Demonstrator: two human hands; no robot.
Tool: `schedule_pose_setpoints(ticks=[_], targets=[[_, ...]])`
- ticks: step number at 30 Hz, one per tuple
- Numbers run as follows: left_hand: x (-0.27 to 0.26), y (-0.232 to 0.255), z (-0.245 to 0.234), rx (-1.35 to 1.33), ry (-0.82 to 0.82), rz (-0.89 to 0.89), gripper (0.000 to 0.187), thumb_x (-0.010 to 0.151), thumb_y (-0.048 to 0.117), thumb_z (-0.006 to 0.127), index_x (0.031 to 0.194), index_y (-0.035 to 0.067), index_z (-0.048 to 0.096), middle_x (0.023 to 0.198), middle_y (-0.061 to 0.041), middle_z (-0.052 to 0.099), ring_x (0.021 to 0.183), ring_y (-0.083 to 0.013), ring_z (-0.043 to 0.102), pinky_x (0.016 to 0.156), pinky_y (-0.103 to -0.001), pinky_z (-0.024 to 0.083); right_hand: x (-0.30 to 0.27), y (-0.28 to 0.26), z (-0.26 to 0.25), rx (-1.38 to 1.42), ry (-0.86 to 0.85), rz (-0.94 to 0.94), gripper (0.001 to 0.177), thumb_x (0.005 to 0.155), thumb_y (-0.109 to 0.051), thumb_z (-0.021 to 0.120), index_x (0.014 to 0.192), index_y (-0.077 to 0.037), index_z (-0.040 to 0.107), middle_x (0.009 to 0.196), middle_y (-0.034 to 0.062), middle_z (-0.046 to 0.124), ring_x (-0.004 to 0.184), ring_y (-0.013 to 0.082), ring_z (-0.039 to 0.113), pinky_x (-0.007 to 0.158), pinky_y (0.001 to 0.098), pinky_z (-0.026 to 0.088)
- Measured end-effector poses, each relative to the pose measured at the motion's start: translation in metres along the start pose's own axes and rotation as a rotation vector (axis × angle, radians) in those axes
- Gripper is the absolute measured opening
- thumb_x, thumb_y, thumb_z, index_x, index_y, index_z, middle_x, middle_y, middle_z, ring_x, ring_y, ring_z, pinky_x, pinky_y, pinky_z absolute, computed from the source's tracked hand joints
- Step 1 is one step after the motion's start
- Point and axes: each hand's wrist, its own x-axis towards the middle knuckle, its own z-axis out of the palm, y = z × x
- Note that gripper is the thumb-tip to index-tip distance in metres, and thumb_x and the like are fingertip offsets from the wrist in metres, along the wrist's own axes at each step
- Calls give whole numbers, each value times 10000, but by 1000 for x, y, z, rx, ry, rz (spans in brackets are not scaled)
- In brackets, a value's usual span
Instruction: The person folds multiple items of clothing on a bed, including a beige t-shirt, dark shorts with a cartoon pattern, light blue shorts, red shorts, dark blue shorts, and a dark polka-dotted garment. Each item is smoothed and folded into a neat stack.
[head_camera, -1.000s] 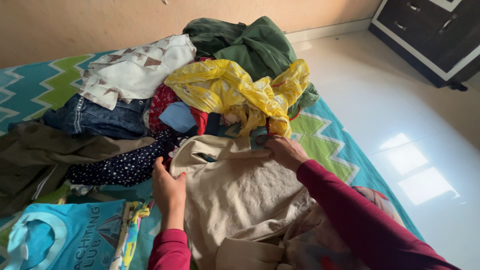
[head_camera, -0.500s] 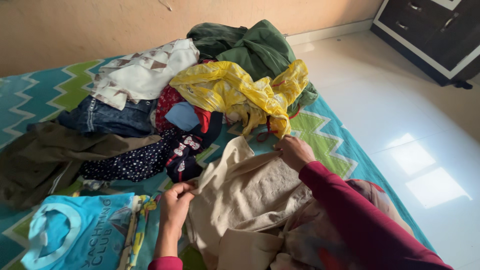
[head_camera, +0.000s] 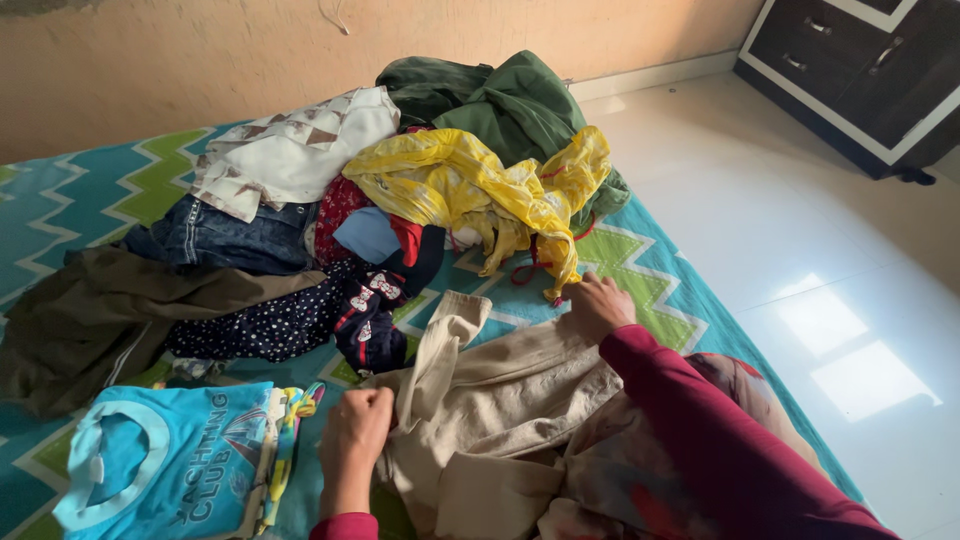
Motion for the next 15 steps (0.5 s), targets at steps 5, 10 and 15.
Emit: schedule_pose_setpoints(ticks=[5,10,15], targets=[[2,13,0,86,153,42,587,857,224,636,1425,274,498,1027,-175,749,942,-429,707,774,-543,551,11,2,25,18,-5,-182,461,742,-211,770,1193,-265,689,1105,16,698,1092,301,619,843,470,534],[17,7,4,134,167,37,396,867,166,618,1242,288,645,1087,-132,745,1010,-404,701,797,-532,560,19,5,31,-74,-71,-109,94,868,-238,697,928,-193,751,1026,18,712,1070,307,607,849,447,531],[18,21,-10,176,279,49,199,964,254,623,1153,229,680,988,-156,772,975,-390,727,781,-525,567,23,-9,14,66,275,-134,123,818,-195,685,920,-202,754,1001,46,677,1009,313,605,784,456,529]])
